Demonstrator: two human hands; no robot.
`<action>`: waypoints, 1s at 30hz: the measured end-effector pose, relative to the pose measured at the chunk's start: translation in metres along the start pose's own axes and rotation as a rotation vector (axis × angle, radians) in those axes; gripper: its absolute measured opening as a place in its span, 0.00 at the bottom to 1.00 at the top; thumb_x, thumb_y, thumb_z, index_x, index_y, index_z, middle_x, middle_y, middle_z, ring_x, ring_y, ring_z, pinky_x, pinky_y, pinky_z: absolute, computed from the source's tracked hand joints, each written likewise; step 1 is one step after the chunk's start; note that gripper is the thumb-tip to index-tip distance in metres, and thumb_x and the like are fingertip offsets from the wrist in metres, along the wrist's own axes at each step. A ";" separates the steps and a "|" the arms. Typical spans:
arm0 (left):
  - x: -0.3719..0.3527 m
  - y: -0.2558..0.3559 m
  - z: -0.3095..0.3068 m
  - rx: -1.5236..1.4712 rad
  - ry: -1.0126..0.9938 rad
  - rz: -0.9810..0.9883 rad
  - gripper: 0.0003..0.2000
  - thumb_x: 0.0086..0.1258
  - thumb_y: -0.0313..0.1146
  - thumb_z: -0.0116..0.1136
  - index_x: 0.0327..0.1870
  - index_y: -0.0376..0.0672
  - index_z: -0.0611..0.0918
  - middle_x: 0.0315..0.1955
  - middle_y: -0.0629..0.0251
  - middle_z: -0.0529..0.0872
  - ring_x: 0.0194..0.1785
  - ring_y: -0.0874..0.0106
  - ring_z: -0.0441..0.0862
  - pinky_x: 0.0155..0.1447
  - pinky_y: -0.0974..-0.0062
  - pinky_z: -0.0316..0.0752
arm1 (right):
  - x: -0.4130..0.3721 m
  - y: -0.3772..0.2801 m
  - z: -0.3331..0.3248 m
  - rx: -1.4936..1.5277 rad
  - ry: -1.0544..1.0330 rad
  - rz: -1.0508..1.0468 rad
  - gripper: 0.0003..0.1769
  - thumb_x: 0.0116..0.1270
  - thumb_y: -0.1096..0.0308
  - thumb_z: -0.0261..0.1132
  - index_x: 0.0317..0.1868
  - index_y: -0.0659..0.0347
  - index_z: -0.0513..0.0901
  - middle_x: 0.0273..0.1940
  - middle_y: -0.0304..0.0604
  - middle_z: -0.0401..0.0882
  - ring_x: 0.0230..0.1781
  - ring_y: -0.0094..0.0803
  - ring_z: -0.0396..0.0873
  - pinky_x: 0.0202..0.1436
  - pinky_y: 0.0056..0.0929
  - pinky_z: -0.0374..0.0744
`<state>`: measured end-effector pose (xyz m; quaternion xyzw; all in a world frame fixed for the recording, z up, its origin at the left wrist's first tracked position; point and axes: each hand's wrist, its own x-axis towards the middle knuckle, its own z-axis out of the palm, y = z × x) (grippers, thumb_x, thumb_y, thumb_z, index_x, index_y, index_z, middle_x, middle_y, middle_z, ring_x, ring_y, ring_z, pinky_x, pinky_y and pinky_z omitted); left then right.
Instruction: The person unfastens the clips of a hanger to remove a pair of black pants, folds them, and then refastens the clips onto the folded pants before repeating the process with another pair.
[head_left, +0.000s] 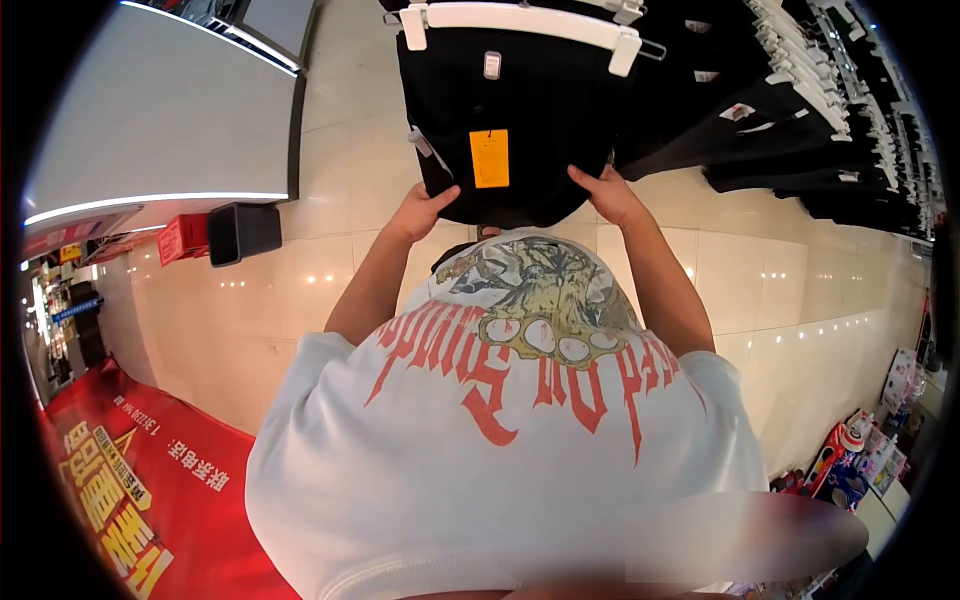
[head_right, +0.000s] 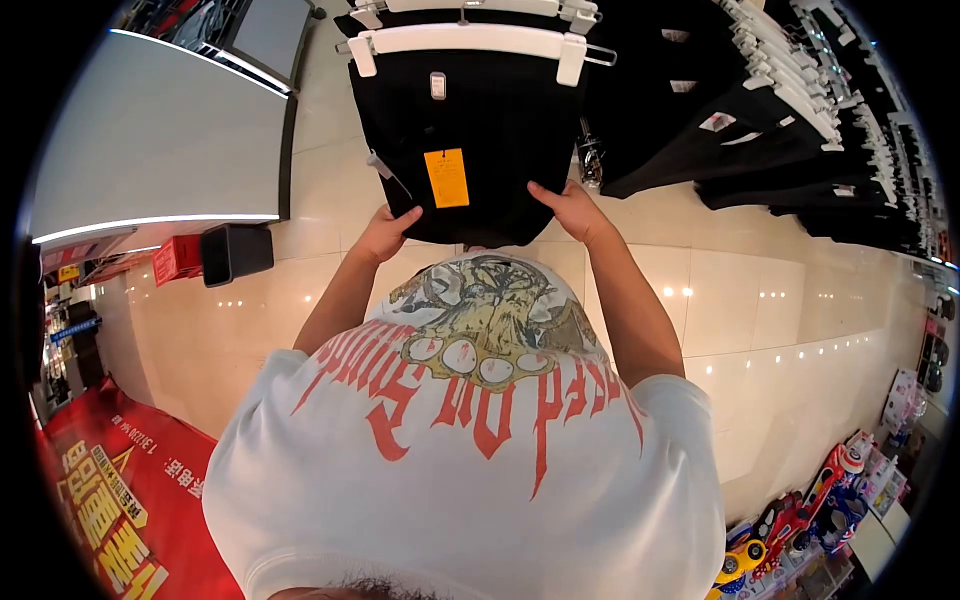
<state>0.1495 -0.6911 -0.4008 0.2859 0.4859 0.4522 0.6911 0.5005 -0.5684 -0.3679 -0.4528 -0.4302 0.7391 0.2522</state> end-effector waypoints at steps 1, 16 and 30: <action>-0.003 -0.006 0.001 0.055 -0.009 -0.005 0.16 0.74 0.29 0.67 0.59 0.38 0.83 0.54 0.67 0.87 0.58 0.72 0.84 0.65 0.69 0.77 | -0.005 0.004 0.003 0.004 0.036 0.002 0.30 0.65 0.58 0.78 0.62 0.67 0.82 0.53 0.41 0.86 0.54 0.30 0.82 0.60 0.30 0.79; -0.086 -0.068 0.069 -0.059 0.055 -0.166 0.19 0.71 0.26 0.67 0.62 0.42 0.82 0.55 0.68 0.87 0.59 0.71 0.84 0.66 0.70 0.76 | -0.086 0.096 -0.022 -0.164 -0.262 0.203 0.26 0.64 0.59 0.76 0.55 0.69 0.84 0.42 0.47 0.87 0.28 0.25 0.82 0.25 0.28 0.79; -0.148 -0.137 0.122 -0.011 -0.058 -0.224 0.18 0.71 0.24 0.67 0.61 0.38 0.82 0.54 0.61 0.88 0.56 0.67 0.86 0.63 0.66 0.81 | -0.150 0.180 -0.032 -0.227 -0.364 0.304 0.36 0.54 0.60 0.82 0.61 0.67 0.82 0.53 0.46 0.86 0.55 0.36 0.81 0.56 0.35 0.80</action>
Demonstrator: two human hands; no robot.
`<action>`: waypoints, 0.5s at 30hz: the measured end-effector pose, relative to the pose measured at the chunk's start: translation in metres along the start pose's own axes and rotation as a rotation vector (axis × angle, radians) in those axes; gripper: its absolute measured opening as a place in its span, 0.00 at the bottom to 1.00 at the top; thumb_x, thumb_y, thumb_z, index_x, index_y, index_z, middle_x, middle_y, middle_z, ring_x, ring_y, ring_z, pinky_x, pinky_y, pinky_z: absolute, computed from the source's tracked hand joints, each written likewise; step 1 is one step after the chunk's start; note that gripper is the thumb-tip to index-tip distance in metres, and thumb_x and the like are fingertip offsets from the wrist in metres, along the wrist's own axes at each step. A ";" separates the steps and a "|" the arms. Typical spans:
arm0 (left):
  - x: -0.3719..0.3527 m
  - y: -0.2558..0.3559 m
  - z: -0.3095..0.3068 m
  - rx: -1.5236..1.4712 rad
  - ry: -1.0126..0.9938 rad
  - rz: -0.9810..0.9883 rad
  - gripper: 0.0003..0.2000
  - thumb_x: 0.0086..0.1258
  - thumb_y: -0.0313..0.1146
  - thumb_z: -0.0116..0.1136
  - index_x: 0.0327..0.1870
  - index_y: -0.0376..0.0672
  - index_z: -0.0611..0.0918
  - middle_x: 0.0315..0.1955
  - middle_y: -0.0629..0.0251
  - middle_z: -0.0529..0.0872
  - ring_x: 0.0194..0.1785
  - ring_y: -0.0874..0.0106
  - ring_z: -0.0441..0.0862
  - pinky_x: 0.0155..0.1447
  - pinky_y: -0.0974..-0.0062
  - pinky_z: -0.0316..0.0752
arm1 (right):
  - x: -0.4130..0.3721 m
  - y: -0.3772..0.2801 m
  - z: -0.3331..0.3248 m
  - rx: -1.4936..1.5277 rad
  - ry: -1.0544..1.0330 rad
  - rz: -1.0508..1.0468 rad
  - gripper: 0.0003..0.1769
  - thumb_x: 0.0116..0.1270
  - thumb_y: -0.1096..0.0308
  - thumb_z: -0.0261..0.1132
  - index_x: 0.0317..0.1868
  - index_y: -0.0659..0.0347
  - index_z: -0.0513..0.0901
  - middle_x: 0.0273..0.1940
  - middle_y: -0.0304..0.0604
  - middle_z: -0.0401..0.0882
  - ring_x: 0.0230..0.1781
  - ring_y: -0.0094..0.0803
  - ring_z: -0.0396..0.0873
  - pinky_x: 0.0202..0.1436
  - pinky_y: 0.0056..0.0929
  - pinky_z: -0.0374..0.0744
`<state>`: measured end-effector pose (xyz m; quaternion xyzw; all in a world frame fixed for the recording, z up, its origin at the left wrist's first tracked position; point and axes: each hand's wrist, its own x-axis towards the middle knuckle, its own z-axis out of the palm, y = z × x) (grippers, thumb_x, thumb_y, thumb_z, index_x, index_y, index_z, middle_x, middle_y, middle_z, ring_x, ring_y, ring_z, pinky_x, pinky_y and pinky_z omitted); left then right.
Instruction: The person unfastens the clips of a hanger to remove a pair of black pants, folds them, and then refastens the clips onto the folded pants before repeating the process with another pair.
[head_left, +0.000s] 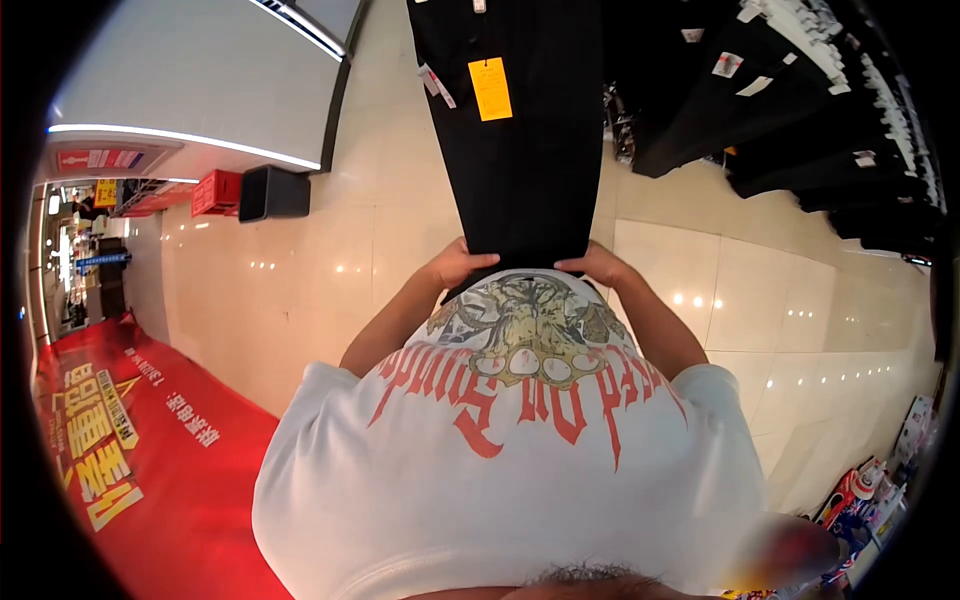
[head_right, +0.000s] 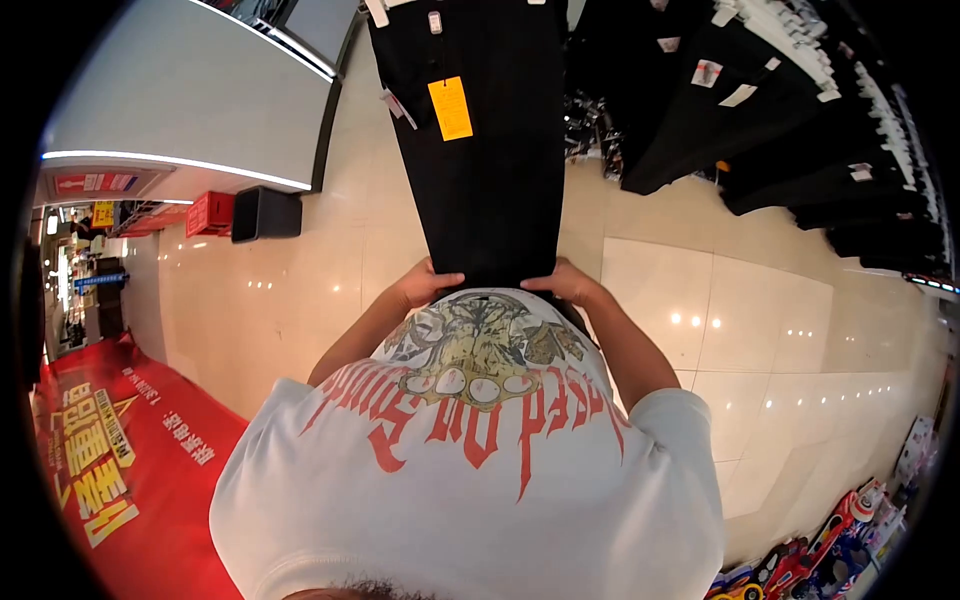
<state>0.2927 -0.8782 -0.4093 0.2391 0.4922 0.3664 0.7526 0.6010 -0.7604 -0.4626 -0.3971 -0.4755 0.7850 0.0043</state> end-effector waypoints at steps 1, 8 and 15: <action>0.003 -0.007 -0.002 0.012 -0.033 -0.011 0.19 0.70 0.24 0.67 0.62 0.37 0.82 0.55 0.60 0.87 0.56 0.67 0.85 0.62 0.66 0.81 | -0.006 0.004 0.004 -0.015 0.015 -0.031 0.35 0.54 0.61 0.82 0.61 0.67 0.82 0.53 0.46 0.85 0.55 0.36 0.81 0.58 0.35 0.79; -0.035 -0.040 0.010 0.229 -0.071 0.081 0.22 0.69 0.29 0.70 0.64 0.37 0.82 0.59 0.59 0.86 0.59 0.66 0.83 0.67 0.66 0.76 | -0.052 0.043 0.074 -0.064 0.178 -0.154 0.21 0.61 0.67 0.77 0.54 0.65 0.88 0.46 0.41 0.88 0.47 0.32 0.83 0.57 0.35 0.79; -0.076 -0.107 0.010 0.018 -0.073 0.019 0.16 0.71 0.32 0.68 0.56 0.36 0.85 0.47 0.62 0.89 0.48 0.69 0.86 0.53 0.67 0.82 | -0.082 0.096 0.126 0.205 0.139 0.099 0.17 0.67 0.66 0.75 0.52 0.66 0.87 0.44 0.45 0.89 0.42 0.35 0.87 0.50 0.35 0.83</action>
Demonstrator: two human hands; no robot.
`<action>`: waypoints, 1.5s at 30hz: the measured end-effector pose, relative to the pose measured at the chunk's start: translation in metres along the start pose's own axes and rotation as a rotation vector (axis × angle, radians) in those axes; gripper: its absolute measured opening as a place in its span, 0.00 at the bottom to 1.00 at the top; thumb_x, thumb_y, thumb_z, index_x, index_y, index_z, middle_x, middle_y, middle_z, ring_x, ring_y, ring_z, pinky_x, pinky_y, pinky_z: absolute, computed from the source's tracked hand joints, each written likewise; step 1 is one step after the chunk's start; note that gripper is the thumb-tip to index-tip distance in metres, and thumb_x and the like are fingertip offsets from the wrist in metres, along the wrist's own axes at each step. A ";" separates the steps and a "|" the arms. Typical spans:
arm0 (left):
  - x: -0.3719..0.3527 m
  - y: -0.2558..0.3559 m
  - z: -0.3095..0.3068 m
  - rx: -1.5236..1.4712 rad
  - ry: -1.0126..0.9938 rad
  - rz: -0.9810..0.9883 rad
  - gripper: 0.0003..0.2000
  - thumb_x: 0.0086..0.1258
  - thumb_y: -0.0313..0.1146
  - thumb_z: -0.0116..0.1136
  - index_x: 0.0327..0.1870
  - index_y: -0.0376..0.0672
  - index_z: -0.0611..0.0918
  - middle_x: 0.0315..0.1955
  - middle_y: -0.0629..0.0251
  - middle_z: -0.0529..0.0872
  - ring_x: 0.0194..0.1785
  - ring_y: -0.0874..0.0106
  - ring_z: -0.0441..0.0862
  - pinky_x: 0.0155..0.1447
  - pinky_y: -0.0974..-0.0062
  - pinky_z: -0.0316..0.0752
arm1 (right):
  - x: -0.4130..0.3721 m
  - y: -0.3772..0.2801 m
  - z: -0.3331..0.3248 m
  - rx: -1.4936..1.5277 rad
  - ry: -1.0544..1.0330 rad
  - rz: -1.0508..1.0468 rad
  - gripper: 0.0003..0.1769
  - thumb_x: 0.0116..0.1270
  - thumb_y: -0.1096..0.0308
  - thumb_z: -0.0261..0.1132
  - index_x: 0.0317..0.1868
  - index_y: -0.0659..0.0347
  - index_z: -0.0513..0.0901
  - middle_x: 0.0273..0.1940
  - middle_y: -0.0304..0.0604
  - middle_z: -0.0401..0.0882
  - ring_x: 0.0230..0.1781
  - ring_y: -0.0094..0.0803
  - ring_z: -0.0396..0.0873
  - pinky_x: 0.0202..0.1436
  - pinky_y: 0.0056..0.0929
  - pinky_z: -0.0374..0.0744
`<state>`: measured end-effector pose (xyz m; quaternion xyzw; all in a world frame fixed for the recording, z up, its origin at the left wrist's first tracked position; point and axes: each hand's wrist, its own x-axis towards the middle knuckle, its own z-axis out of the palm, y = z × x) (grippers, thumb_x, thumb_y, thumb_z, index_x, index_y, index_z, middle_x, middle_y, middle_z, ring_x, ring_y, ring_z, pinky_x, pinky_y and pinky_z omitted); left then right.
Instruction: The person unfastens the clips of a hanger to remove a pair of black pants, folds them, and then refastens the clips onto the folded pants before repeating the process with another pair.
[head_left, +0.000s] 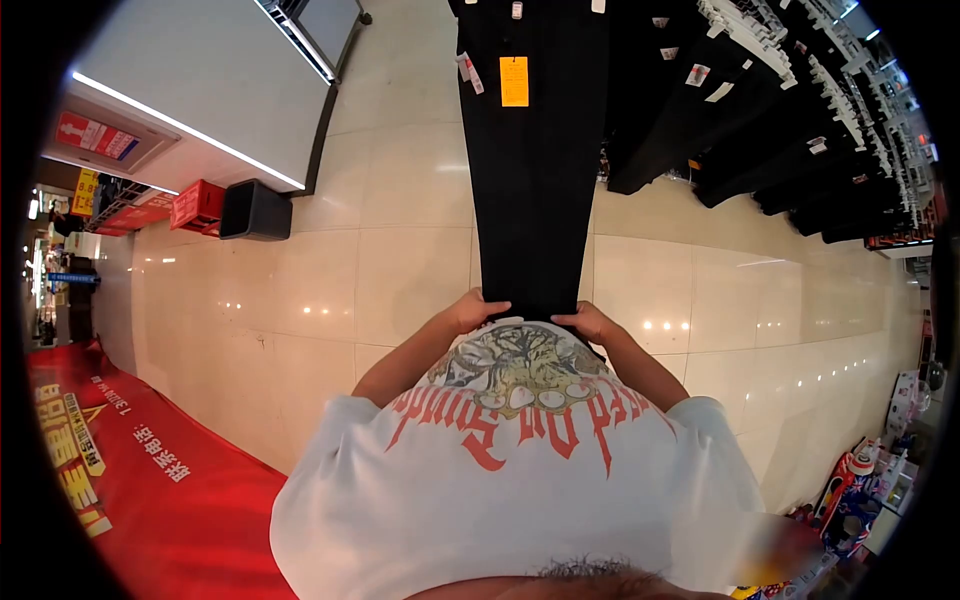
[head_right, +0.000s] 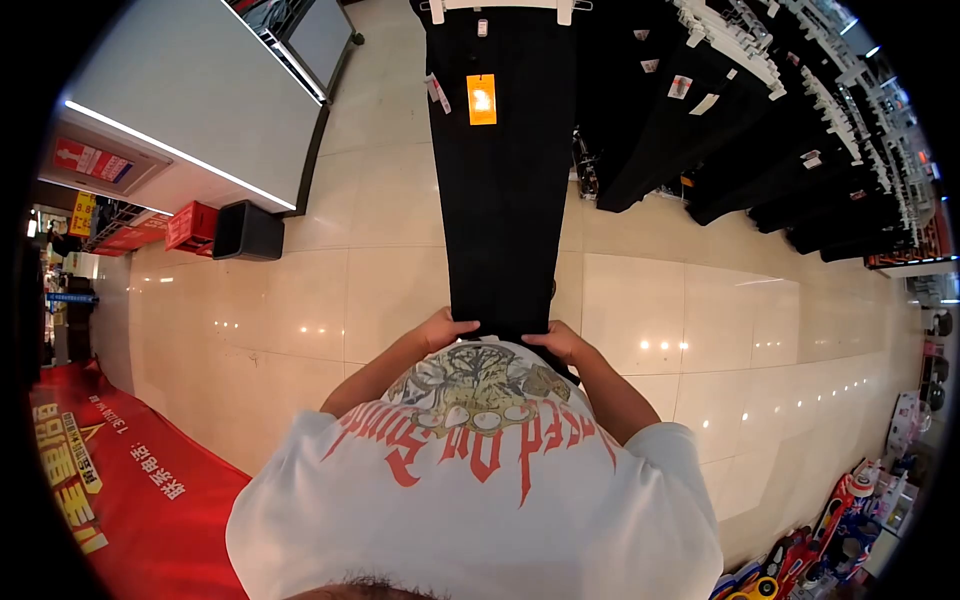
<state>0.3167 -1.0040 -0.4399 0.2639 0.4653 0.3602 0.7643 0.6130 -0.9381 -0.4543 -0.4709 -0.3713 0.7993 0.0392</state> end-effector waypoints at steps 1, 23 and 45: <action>-0.006 -0.005 0.005 0.025 0.024 0.008 0.14 0.72 0.31 0.68 0.55 0.35 0.85 0.44 0.63 0.89 0.45 0.70 0.87 0.49 0.68 0.82 | -0.003 0.004 0.004 -0.004 0.013 0.031 0.16 0.67 0.66 0.75 0.51 0.66 0.87 0.45 0.45 0.89 0.43 0.34 0.87 0.49 0.35 0.84; 0.150 -0.030 -0.113 0.453 0.310 -0.072 0.24 0.69 0.40 0.71 0.62 0.37 0.83 0.49 0.59 0.91 0.52 0.71 0.86 0.57 0.70 0.80 | 0.152 -0.028 -0.130 -0.799 0.144 -0.140 0.24 0.68 0.52 0.72 0.52 0.66 0.88 0.42 0.47 0.90 0.41 0.33 0.85 0.48 0.37 0.83; 0.262 0.463 -0.110 1.698 0.674 0.855 0.09 0.64 0.32 0.67 0.44 0.45 0.87 0.46 0.63 0.86 0.46 0.57 0.86 0.45 0.58 0.82 | 0.169 0.041 -0.256 -1.118 0.412 0.026 0.05 0.62 0.68 0.64 0.36 0.57 0.84 0.39 0.51 0.87 0.44 0.53 0.86 0.48 0.50 0.84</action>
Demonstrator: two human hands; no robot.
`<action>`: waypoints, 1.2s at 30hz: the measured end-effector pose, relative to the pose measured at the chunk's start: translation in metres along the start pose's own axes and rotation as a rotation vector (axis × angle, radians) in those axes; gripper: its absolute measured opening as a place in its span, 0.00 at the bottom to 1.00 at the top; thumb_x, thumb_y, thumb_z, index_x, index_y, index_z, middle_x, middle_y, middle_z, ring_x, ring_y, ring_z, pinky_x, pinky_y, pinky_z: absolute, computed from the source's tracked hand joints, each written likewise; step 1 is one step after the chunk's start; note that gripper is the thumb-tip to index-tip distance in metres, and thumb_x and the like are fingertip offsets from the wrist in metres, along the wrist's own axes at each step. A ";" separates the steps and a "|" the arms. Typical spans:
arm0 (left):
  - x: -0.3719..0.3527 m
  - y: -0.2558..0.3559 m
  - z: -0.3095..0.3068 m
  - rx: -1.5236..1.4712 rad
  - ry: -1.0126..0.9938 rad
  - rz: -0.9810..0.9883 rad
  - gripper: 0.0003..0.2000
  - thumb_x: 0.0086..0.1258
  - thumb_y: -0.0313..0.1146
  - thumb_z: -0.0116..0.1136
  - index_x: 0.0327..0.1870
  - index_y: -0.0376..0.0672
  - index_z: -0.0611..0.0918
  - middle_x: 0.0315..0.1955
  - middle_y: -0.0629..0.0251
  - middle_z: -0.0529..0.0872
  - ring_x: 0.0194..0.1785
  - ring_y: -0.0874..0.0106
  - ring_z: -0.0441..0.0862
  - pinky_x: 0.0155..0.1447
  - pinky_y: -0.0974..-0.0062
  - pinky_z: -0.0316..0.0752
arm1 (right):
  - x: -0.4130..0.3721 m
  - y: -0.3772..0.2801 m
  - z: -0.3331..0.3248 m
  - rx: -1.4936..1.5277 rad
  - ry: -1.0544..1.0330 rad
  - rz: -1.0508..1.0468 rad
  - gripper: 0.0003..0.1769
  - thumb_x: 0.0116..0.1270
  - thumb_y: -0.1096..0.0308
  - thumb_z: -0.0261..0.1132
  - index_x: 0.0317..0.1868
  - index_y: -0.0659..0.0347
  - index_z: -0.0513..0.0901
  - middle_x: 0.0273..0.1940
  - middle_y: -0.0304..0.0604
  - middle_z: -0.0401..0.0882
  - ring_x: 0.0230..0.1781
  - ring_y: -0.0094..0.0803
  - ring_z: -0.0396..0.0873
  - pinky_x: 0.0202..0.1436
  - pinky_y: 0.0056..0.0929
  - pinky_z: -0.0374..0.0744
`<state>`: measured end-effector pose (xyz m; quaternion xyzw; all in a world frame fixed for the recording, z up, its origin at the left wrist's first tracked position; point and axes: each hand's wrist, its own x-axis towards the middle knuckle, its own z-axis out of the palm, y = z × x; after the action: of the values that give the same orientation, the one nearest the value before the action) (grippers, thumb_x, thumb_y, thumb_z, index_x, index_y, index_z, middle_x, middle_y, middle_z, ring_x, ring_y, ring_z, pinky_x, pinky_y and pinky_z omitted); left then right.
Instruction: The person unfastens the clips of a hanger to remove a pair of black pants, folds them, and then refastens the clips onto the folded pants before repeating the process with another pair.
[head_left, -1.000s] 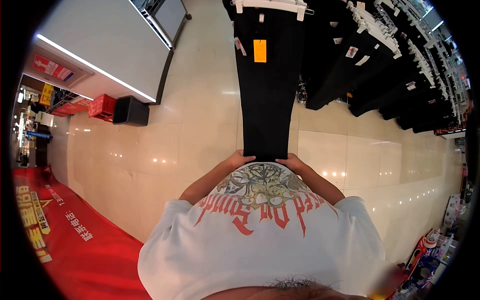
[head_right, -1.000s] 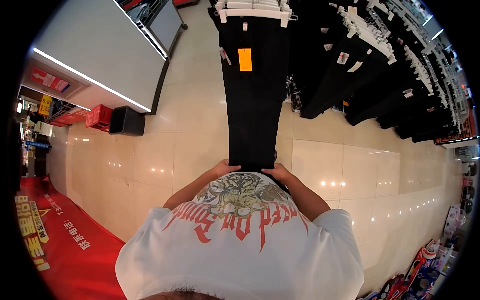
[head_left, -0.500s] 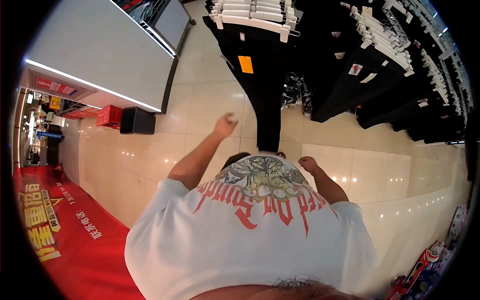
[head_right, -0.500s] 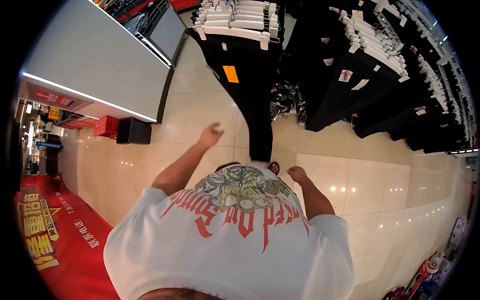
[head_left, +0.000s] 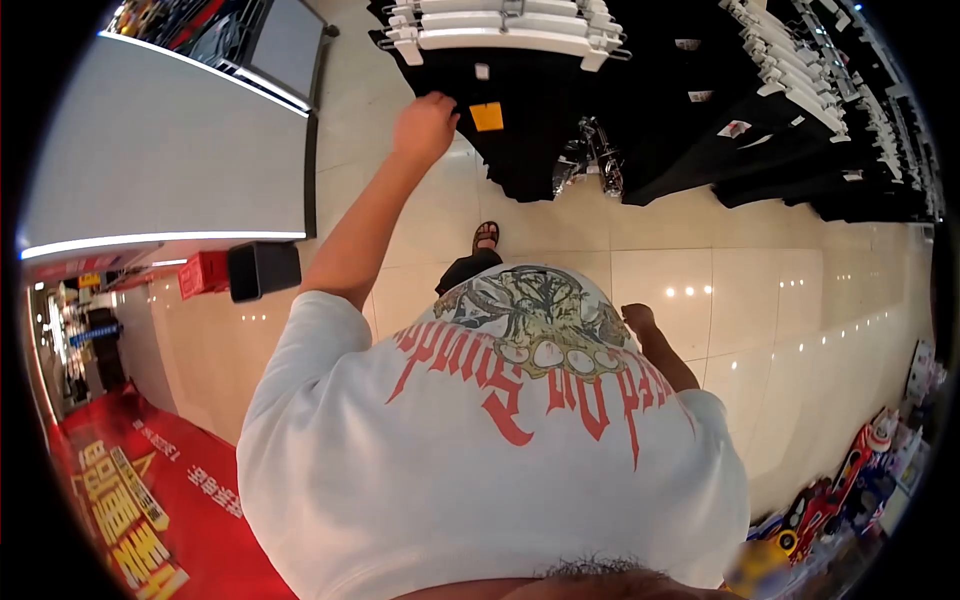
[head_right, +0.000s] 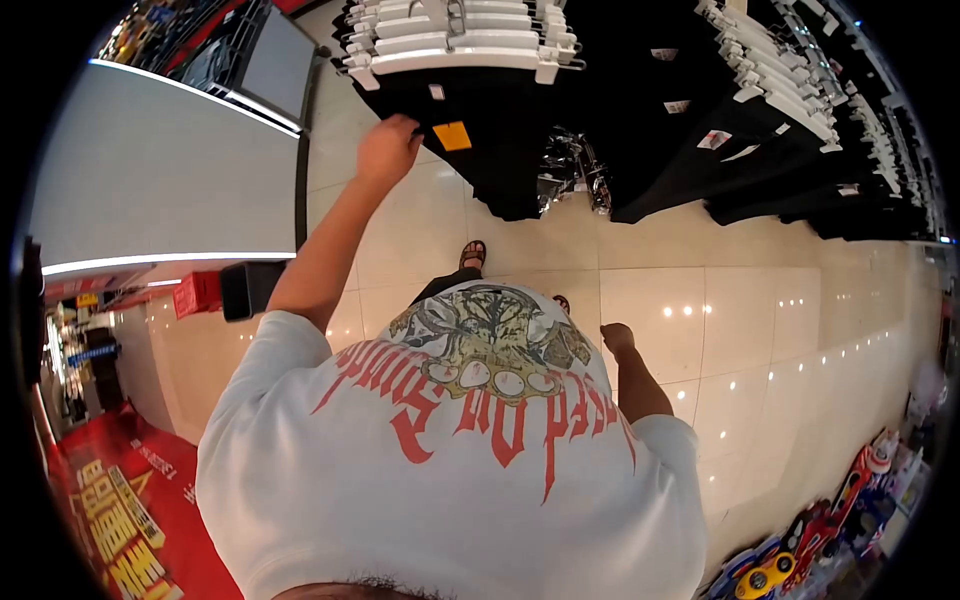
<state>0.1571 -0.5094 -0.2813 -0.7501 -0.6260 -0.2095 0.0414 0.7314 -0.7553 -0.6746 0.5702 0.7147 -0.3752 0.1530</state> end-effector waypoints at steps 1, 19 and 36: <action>0.001 -0.004 0.000 0.025 -0.033 0.002 0.08 0.65 0.33 0.67 0.44 0.45 0.87 0.44 0.63 0.87 0.44 0.56 0.86 0.44 0.58 0.82 | 0.004 -0.025 -0.012 -0.085 0.030 -0.050 0.07 0.64 0.67 0.64 0.39 0.58 0.85 0.39 0.51 0.88 0.43 0.51 0.87 0.47 0.48 0.84; 0.041 -0.058 -0.055 -0.770 -0.898 0.032 0.11 0.69 0.33 0.70 0.48 0.37 0.89 0.28 0.70 0.88 0.29 0.82 0.77 0.33 0.79 0.73 | -0.003 -0.527 -0.337 0.646 0.656 -0.416 0.17 0.74 0.70 0.64 0.61 0.58 0.82 0.25 0.44 0.83 0.25 0.33 0.85 0.32 0.30 0.81; 0.011 -0.042 -0.048 -0.795 -0.677 0.081 0.13 0.62 0.38 0.73 0.43 0.41 0.91 0.36 0.63 0.90 0.37 0.67 0.87 0.45 0.72 0.80 | -0.010 -0.523 -0.341 0.602 0.792 -0.325 0.09 0.72 0.69 0.66 0.45 0.66 0.85 0.26 0.52 0.85 0.20 0.35 0.84 0.26 0.31 0.79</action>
<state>0.1056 -0.5059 -0.2425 -0.7570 -0.4470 -0.1749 -0.4434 0.3196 -0.5558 -0.2498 0.5690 0.6575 -0.3384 -0.3598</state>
